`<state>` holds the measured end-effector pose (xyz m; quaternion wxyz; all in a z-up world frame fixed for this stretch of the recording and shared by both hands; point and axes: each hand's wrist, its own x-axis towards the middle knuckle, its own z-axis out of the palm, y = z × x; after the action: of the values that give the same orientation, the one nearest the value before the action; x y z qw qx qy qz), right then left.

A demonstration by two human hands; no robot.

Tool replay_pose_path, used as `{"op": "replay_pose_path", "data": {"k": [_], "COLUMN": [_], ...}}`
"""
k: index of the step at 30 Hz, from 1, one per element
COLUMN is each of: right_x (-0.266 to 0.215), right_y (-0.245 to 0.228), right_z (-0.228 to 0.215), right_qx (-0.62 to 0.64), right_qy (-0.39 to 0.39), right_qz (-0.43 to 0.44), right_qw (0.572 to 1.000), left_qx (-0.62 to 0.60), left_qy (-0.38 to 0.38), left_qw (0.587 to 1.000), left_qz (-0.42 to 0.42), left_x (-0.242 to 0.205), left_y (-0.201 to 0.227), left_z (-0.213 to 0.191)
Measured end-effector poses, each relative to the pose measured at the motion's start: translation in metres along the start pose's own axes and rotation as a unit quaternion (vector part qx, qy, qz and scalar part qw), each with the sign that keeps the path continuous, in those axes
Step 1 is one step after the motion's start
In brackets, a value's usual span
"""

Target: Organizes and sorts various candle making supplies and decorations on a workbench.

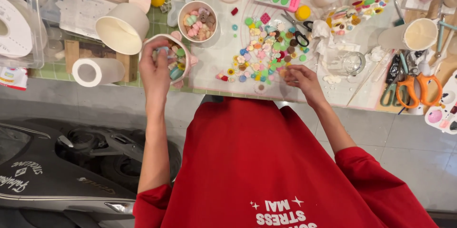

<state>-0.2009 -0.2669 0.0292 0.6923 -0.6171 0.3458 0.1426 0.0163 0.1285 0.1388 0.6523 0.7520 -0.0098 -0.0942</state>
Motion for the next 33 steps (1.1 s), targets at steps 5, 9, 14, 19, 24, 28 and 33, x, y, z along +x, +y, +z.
{"op": "replay_pose_path", "data": {"k": [5,9,14,19,24,28,33], "right_x": [-0.014,-0.027,-0.028,-0.020,-0.011,-0.009,-0.005], "right_y": [0.021,0.026,0.029,0.040,0.042,0.035,0.019], "right_z": [-0.016,-0.022,-0.023,-0.028,-0.024,-0.019,-0.005], "right_qx": [0.023,-0.024,-0.066,-0.013,0.070,0.085,0.193], "right_qy": [0.083,0.148,0.154,0.113,0.084,0.075,0.069], "right_qz": [-0.028,-0.028,0.013,0.043,0.052,0.035,0.089], "right_qw": [0.996,0.988,0.986,0.993,0.993,0.993,0.975], "left_qx": [0.492,0.265,0.307,0.307,0.296,0.288,0.268], "left_qy": [0.027,-0.118,-0.183,-0.138,-0.129,-0.148,-0.171], "left_qw": [0.834,0.957,0.922,0.928,0.937,0.939,0.942], "left_qz": [0.248,0.007,-0.147,-0.158,-0.130,-0.119,-0.108], "left_x": [-0.015,-0.031,-0.030,-0.040,-0.038,-0.036,-0.032], "left_y": [0.034,0.040,-0.100,-0.132,-0.134,-0.126,-0.121], "left_z": [0.034,0.086,0.114,0.128,0.150,0.174,0.201]}}
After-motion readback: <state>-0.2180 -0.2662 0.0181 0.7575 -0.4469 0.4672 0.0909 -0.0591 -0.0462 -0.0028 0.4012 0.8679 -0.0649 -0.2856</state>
